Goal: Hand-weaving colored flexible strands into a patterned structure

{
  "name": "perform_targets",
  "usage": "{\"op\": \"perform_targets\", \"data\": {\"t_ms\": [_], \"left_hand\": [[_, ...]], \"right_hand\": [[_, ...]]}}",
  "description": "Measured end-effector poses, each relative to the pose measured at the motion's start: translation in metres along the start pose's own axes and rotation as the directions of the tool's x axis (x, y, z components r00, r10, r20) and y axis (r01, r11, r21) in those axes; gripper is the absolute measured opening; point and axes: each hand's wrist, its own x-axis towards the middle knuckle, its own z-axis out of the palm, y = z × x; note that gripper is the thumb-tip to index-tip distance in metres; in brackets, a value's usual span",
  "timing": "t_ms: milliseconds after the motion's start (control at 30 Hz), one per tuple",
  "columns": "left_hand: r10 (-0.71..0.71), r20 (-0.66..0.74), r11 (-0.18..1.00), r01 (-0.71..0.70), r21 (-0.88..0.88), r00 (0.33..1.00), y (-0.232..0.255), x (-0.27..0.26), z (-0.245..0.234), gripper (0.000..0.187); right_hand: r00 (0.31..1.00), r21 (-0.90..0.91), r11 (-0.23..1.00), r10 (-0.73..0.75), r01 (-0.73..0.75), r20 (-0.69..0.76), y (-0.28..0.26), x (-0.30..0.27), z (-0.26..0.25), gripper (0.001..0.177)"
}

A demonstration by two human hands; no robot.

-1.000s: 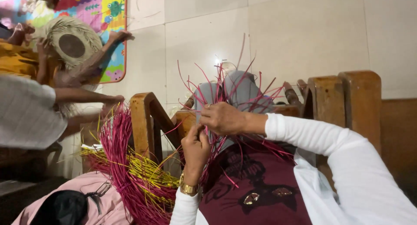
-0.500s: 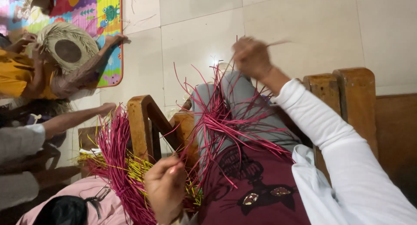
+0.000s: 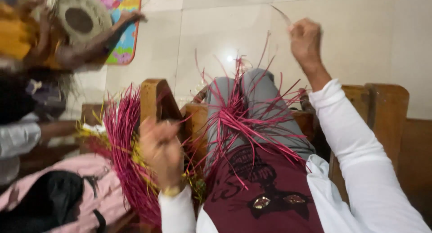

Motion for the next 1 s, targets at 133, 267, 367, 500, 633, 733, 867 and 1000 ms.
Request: {"op": "perform_targets", "data": {"t_ms": [133,267,367,500,633,733,867,1000], "left_hand": [[-0.442,0.022,0.633,0.329,-0.701,0.897,-0.047,0.009,0.074,0.011],[-0.374,-0.067,0.729,0.249,-0.637,0.925,-0.072,0.010,0.123,0.003],[-0.468,-0.003,0.646,0.340,-0.683,0.884,-0.087,-0.002,0.137,0.007],[-0.496,-0.025,0.661,0.359,-0.659,0.868,-0.082,0.008,0.132,0.010],[-0.314,-0.129,0.649,0.113,-0.752,0.941,-0.029,0.028,0.099,0.016],[-0.137,-0.216,0.686,-0.065,-0.725,0.967,-0.001,0.039,0.075,0.022],[0.083,-0.245,0.774,-0.217,-0.595,0.966,0.023,0.040,0.062,0.028],[0.123,-0.211,0.721,-0.234,-0.652,0.970,0.036,0.031,0.059,0.024]], "right_hand": [[0.829,0.593,0.636,0.139,-0.494,0.542,-0.114,-0.040,0.003,0.019],[0.587,0.516,0.380,0.094,-0.768,0.804,-0.179,-0.079,-0.005,0.007],[0.602,0.565,0.254,0.100,-0.785,0.792,-0.177,-0.101,0.006,0.013],[0.687,0.592,0.485,0.025,-0.643,0.726,-0.163,-0.099,0.013,0.010],[0.686,0.499,0.698,-0.015,-0.513,0.728,-0.152,-0.085,0.007,0.011],[0.672,0.454,0.742,-0.007,-0.493,0.741,-0.136,-0.093,0.021,0.010],[0.671,0.349,0.838,0.028,-0.420,0.741,-0.138,-0.098,0.019,0.012],[0.664,0.332,0.884,-0.035,-0.327,0.747,-0.135,-0.099,0.023,0.012]]}}
